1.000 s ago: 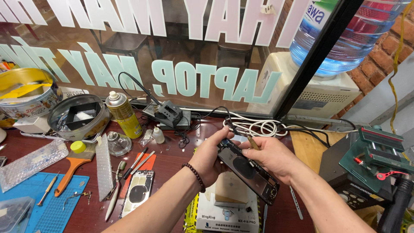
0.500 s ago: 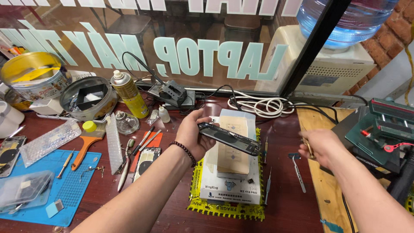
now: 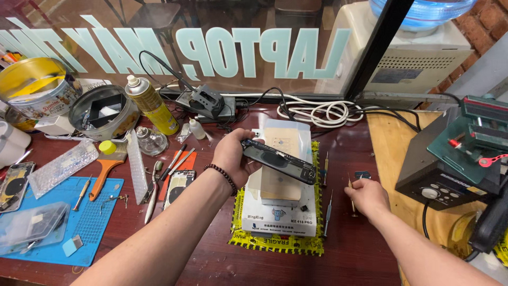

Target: The person uses a small screwdriver to remove and reinstall screws on the back of a disassembled smartphone. They repeatedly lift the phone, rotate it, and adjust internal components while working at a cluttered repair bench.

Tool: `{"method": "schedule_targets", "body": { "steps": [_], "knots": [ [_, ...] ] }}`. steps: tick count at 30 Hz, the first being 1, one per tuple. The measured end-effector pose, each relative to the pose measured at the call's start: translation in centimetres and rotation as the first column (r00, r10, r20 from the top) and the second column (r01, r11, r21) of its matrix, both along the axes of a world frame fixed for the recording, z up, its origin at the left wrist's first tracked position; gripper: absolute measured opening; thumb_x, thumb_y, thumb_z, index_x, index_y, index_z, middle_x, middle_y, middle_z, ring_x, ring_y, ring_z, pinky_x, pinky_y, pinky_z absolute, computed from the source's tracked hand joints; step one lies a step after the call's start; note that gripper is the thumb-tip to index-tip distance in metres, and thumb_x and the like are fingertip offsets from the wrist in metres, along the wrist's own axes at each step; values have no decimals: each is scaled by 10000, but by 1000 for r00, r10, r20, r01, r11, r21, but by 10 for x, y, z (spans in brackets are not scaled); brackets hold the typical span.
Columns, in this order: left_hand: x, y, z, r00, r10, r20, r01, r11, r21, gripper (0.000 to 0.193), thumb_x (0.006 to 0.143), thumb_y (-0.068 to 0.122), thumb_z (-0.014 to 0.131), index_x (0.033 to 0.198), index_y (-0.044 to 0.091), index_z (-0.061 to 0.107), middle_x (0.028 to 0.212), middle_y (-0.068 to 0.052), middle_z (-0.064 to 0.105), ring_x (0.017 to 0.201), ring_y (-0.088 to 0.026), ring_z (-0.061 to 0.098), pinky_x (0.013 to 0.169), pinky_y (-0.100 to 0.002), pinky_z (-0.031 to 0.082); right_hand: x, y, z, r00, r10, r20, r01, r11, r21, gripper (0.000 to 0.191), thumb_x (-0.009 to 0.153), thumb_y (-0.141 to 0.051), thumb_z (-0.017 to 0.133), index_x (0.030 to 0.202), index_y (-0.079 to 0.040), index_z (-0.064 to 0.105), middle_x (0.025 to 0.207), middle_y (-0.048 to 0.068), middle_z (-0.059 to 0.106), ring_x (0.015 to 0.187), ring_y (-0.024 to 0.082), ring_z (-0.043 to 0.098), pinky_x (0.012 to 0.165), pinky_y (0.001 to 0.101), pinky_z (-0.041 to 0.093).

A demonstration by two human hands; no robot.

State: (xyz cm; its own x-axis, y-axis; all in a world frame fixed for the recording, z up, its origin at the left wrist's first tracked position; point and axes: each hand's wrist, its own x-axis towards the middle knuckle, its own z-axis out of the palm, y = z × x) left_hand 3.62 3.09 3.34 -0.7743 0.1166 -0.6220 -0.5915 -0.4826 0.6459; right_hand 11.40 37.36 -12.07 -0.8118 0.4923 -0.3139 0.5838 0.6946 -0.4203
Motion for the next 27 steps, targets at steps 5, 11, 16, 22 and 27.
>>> {"method": "schedule_targets", "body": {
  "steps": [5, 11, 16, 22, 27],
  "knots": [
    [-1, 0, -5, 997, 52, 58, -51, 999, -17, 205, 922, 220, 513, 1050, 81, 591, 847, -80, 698, 657, -195, 675, 538, -349, 570, 0, 6, 7, 988, -152, 30, 146, 978, 147, 444, 880, -389, 796, 1256, -174, 700, 1139, 91, 753, 1099, 300, 696, 923, 463, 546],
    [-2, 3, -14, 994, 73, 82, -63, 992, -109, 187, 900, 241, 524, 962, 77, 587, 790, -80, 652, 584, -203, 605, 519, -366, 547, -7, 8, 3, 989, -123, 82, 108, 979, 172, 323, 894, -305, 773, 1176, -155, 731, 1144, 110, 762, 1116, 313, 695, 967, 466, 537],
    [-5, 6, -22, 993, 58, 106, -45, 991, -122, 249, 917, 306, 532, 940, 70, 608, 752, -72, 606, 547, -195, 555, 514, -368, 522, -28, -6, 54, 956, 29, -292, -43, 998, -43, 265, 961, -190, 687, 1180, -42, 697, 1056, 120, 754, 939, 239, 731, 800, 380, 574],
    [-5, 7, -27, 987, 42, 154, -31, 997, -70, 325, 939, 371, 510, 966, 70, 629, 777, -49, 602, 545, -181, 552, 521, -365, 514, -75, -78, 155, 935, 173, -310, -332, 736, -590, 240, 916, -187, 701, 1114, -59, 742, 800, -6, 647, 651, 63, 583, 493, 234, 429],
    [-4, 9, -26, 982, 47, 182, -41, 999, -34, 415, 947, 467, 497, 992, 78, 635, 839, -55, 620, 642, -194, 593, 574, -375, 483, -81, -135, 186, 885, 458, -88, -428, 723, -542, 236, 915, -249, 704, 1035, -69, 795, 734, -17, 628, 600, 78, 530, 470, 265, 372]
  ]
}}
